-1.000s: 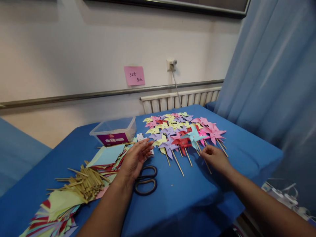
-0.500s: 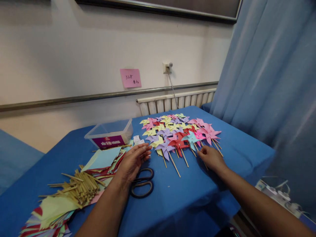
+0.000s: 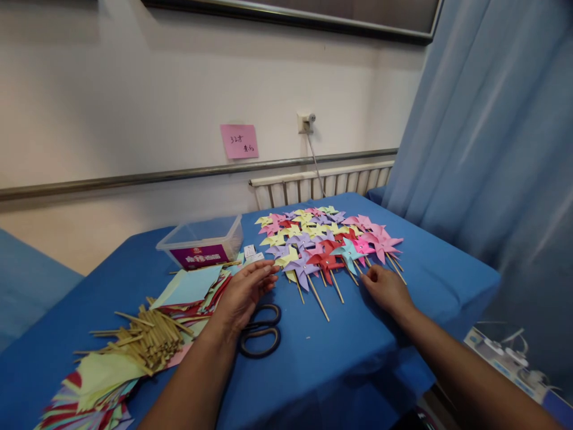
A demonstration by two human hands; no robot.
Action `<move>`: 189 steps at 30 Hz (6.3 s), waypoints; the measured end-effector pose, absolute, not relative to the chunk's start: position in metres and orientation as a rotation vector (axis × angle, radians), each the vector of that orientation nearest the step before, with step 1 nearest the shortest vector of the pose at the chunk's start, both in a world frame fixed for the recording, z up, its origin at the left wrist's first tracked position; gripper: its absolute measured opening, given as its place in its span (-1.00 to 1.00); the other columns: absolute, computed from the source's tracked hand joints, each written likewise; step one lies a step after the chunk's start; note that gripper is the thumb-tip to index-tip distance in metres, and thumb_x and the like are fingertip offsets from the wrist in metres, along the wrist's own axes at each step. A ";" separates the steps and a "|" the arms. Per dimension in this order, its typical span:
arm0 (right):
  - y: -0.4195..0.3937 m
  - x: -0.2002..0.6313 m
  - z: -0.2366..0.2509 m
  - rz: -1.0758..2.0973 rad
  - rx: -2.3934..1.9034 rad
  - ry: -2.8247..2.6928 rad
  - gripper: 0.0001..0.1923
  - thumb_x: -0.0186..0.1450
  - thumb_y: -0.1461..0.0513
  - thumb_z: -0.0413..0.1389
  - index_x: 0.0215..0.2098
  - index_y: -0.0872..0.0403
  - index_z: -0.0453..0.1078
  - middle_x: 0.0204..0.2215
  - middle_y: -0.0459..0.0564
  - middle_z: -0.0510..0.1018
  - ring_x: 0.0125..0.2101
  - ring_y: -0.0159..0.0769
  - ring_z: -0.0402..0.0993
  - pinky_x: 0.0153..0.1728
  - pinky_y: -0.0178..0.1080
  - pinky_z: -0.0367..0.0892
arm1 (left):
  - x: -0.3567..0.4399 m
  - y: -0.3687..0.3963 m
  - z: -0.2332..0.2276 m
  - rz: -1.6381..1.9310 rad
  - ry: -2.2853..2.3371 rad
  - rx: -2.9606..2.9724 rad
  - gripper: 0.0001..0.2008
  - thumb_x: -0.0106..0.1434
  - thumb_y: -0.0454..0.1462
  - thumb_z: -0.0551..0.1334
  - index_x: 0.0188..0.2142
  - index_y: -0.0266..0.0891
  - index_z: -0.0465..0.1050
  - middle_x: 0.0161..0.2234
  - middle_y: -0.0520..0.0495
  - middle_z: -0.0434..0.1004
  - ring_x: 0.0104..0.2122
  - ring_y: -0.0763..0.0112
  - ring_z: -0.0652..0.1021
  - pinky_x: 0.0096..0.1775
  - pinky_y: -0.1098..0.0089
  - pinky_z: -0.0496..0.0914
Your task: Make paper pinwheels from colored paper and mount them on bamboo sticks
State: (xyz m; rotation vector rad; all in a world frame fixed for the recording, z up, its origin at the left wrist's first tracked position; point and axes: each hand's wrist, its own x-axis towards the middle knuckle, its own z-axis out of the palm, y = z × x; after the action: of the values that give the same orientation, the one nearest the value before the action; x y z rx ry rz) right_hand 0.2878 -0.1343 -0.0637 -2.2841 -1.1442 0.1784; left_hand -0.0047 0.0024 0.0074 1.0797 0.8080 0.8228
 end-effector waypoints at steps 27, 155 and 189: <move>-0.149 0.289 -0.075 0.022 -1.999 -1.013 -0.59 0.33 -0.02 -0.07 -0.58 0.02 0.17 -0.67 -0.15 0.28 -0.59 -0.35 0.22 -0.50 -0.29 0.04 | -0.005 0.006 0.012 1.117 0.925 1.315 -0.73 0.05 -0.13 0.32 -0.57 -0.26 0.34 -0.62 0.07 0.32 -0.59 0.55 0.33 -0.48 0.49 0.24; -0.117 0.326 -0.033 0.142 -1.850 -1.037 -0.71 0.27 0.15 -0.05 -0.15 0.06 0.43 -0.35 0.01 0.59 -0.38 -0.23 0.49 -0.37 -0.26 0.26 | 0.056 -0.073 -0.017 0.748 1.684 2.165 -0.76 0.23 -0.15 0.13 -0.21 -0.19 0.48 -0.33 -0.05 0.60 -0.33 0.33 0.57 -0.28 0.39 0.32; -0.117 0.296 -0.033 0.536 -2.284 -1.625 -0.73 0.28 0.10 0.04 -0.22 0.06 0.50 -0.23 0.10 0.63 -0.20 -0.12 0.54 -0.33 -0.26 0.25 | 0.140 -0.083 -0.031 0.347 1.742 2.152 -0.70 0.09 0.01 0.25 -0.36 -0.16 0.49 -0.36 -0.09 0.60 -0.31 0.18 0.57 -0.39 0.35 0.25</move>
State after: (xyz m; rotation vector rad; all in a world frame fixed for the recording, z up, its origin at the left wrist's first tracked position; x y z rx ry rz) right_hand 0.2956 -0.1170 -0.0335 -2.2840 -1.6250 0.5364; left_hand 0.1399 -0.0827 -0.0309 2.1518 1.7424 0.3475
